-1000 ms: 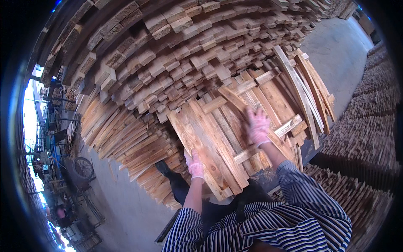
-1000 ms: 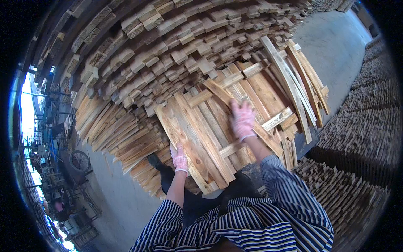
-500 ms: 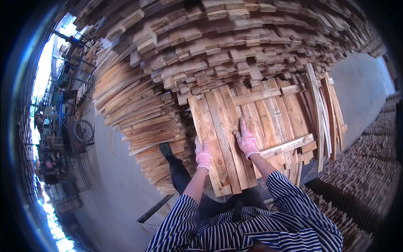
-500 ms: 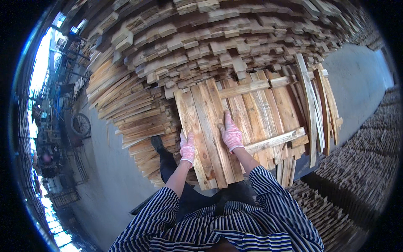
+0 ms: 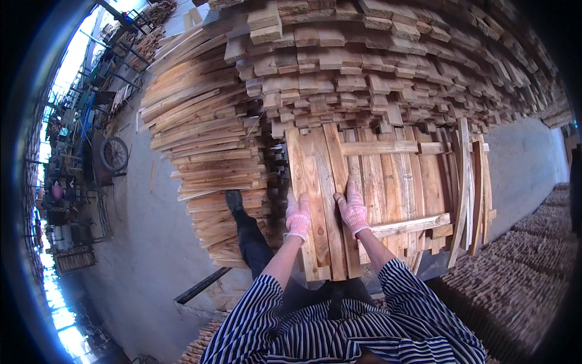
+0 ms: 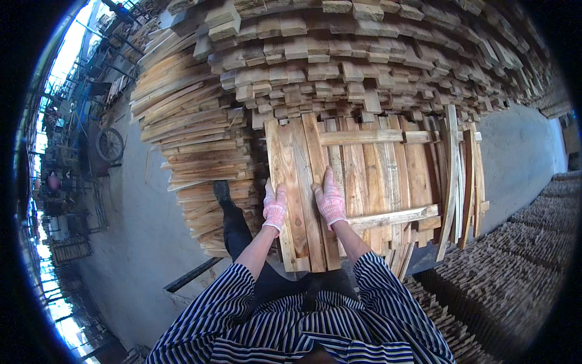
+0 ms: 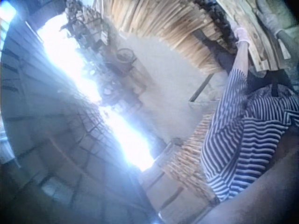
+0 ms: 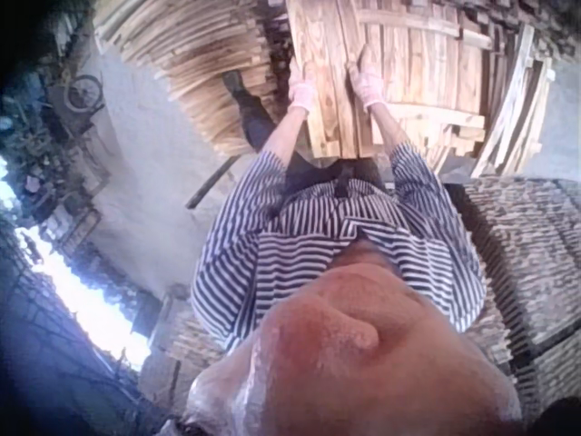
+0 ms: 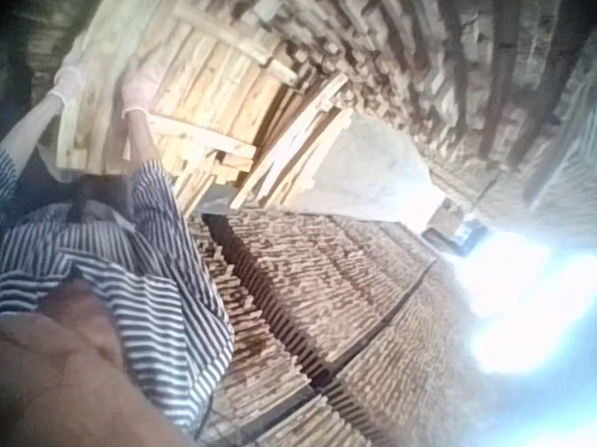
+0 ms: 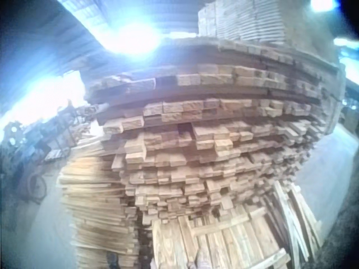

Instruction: The person repeatedly picks up bundles of wooden planks from a pile and stacks them onto a growing stack. The person wears gloves and uses both hands to lift and arrange the wood pieces in a warehouse environment.

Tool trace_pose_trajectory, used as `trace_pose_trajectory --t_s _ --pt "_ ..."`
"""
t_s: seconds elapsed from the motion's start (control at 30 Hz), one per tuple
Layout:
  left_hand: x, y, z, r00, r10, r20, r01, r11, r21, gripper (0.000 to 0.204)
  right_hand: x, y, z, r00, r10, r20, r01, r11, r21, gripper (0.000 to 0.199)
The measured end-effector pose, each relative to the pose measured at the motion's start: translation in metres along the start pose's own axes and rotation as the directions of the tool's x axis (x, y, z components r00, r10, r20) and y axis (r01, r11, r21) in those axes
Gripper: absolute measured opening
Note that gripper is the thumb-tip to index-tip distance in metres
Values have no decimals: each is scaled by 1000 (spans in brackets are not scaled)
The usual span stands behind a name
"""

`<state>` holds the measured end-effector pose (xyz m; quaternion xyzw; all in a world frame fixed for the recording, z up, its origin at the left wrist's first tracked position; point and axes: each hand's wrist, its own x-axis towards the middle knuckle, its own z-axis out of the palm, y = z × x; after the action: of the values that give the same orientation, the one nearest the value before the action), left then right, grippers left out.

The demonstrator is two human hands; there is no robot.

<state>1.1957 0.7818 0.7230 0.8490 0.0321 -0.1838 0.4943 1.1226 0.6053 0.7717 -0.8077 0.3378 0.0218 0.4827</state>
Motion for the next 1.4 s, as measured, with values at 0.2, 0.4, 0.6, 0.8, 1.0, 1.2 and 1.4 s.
trace_pose_trajectory --t_s 0.2,0.4,0.6,0.8,1.0,1.2,1.4 --pt "-4 7 -11 994 13 108 -1 994 -105 71 -1 32 14 993 -113 -42 120 943 310 76" --pt "-12 -6 -16 993 -4 119 21 990 -137 76 -19 48 27 997 -25 -78 27 999 18 71" --pt "5 -9 -18 997 -19 74 27 994 -103 75 -2 12 19 997 6 74 -18 987 158 77" --pt "42 11 -56 964 51 262 -61 998 31 89 27 39 19 977 -127 169 125 992 20 77" --pt "57 65 -94 845 -236 480 233 970 66 95 28 84 6 988 129 -80 -63 828 557 55" --pt "70 51 -62 723 -168 670 440 860 -260 89 5 166 83 991 -133 8 77 623 778 46" --pt "77 -11 -42 775 -242 584 503 796 -337 80 -3 122 78 990 -139 31 125 952 279 48"
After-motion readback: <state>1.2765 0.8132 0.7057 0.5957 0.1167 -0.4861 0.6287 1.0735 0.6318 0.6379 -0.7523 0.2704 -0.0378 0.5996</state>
